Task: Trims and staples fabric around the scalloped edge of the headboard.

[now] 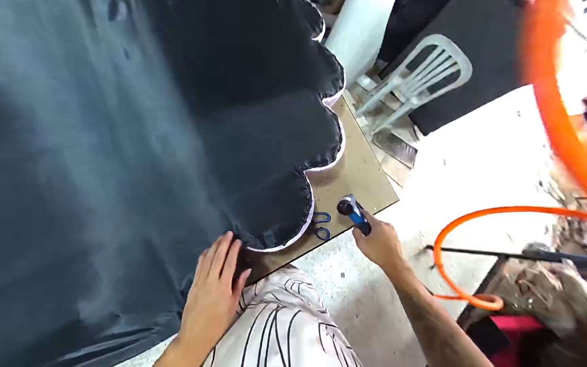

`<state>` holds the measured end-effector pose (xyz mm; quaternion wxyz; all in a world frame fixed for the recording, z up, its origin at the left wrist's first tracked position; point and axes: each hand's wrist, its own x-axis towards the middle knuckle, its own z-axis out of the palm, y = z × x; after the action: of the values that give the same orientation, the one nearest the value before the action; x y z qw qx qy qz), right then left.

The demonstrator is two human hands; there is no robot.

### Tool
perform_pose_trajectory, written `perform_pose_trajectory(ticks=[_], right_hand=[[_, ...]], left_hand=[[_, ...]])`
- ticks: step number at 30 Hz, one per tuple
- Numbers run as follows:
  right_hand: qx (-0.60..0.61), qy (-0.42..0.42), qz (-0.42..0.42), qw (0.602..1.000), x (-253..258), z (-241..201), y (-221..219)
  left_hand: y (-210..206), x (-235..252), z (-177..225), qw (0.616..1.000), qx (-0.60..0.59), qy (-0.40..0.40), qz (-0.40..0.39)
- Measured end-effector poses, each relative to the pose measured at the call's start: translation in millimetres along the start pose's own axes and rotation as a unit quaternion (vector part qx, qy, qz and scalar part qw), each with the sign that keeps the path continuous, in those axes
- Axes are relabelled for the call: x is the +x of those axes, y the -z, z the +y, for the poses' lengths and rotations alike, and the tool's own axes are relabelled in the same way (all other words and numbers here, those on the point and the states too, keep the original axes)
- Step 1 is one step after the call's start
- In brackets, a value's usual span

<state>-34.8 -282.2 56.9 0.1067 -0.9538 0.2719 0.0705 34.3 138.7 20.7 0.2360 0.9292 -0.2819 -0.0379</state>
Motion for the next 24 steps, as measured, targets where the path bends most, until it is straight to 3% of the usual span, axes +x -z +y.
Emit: perform_pose_trajectory(ticks=[5,8,12,16,19,22,24], right_hand=[[-0.056,0.188,0.028,0.98,69,64,-58],[-0.011,0.178,0.034,0.983,89,75,-68],[0.053,0.144,0.081,0.985,85,28,-43],[0.069,0.317,0.094,0.941,100,-46,-24],[0.031,0.387,0.067,0.919,120,-90,-38],[0.055,0.458,-0.008,0.887,105,-109,-32],[0.111,0.473,0.001,0.874,108,-107,-27]], left_hand=[[-34,-40,1,0.993,0.106,0.041,-0.029],[-35,-56,16,0.99,0.104,0.093,-0.018],[-43,-63,27,0.986,0.097,0.136,0.008],[-49,-59,44,0.978,0.119,0.17,0.025],[-54,-57,48,0.976,0.132,0.172,0.031],[-55,-58,50,0.975,0.133,0.174,0.031],[-57,-57,50,0.974,0.135,0.179,0.038]])
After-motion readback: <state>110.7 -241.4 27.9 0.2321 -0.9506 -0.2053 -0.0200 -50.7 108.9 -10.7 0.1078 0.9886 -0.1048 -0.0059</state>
